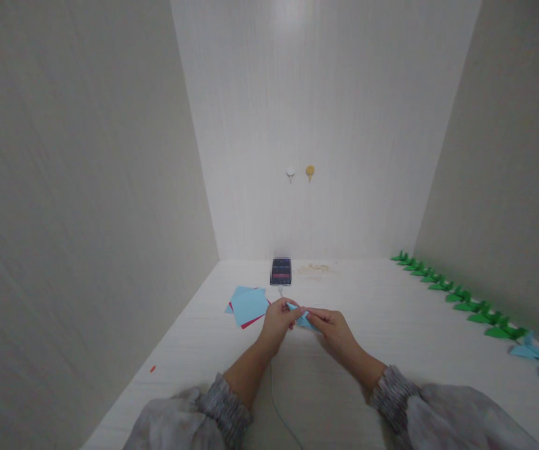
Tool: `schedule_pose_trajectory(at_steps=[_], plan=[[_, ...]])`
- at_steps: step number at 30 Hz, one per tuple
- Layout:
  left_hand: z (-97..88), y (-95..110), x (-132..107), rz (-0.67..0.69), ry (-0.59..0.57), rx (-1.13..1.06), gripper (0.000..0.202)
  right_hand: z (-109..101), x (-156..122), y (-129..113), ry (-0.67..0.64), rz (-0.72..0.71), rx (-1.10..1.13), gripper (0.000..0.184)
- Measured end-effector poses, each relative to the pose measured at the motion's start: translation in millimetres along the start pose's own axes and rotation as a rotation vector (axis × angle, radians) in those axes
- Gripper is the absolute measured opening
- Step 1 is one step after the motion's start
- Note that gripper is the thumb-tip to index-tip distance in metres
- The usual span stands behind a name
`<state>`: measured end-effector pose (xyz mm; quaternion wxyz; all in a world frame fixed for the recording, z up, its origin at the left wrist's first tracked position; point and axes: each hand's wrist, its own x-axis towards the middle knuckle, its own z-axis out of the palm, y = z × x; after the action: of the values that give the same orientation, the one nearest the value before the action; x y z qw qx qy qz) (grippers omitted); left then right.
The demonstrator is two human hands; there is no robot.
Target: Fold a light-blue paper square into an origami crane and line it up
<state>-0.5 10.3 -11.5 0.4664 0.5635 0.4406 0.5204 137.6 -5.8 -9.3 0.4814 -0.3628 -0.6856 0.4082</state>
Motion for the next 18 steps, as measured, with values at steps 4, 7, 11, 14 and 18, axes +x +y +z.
schedule_pose_trajectory(at_steps=[4, 7, 11, 14, 18], plan=[[-0.2, 0.4, 0.2, 0.010, -0.014, 0.005, 0.028, -0.8, 0.3, 1.2, -0.002, -0.003, 0.017, 0.028], [0.5, 1.7, -0.1, -0.001, -0.017, -0.005, 0.028, -1.5, 0.7, 2.1, -0.007, 0.005, 0.027, 0.028], [0.9, 2.0, -0.9, 0.001, -0.020, -0.021, 0.027, -0.8, 0.4, 2.5, -0.003, 0.031, 0.070, 0.027], [0.1, 0.6, -1.0, 0.018, -0.023, -0.030, 0.027, 0.5, 0.1, 3.5, 0.001, 0.043, 0.089, 0.028], [-0.6, -2.7, 0.3, 0.013, -0.021, -0.033, 0.028, 1.0, 0.1, 6.4, 0.001, 0.035, 0.068, 0.028]])
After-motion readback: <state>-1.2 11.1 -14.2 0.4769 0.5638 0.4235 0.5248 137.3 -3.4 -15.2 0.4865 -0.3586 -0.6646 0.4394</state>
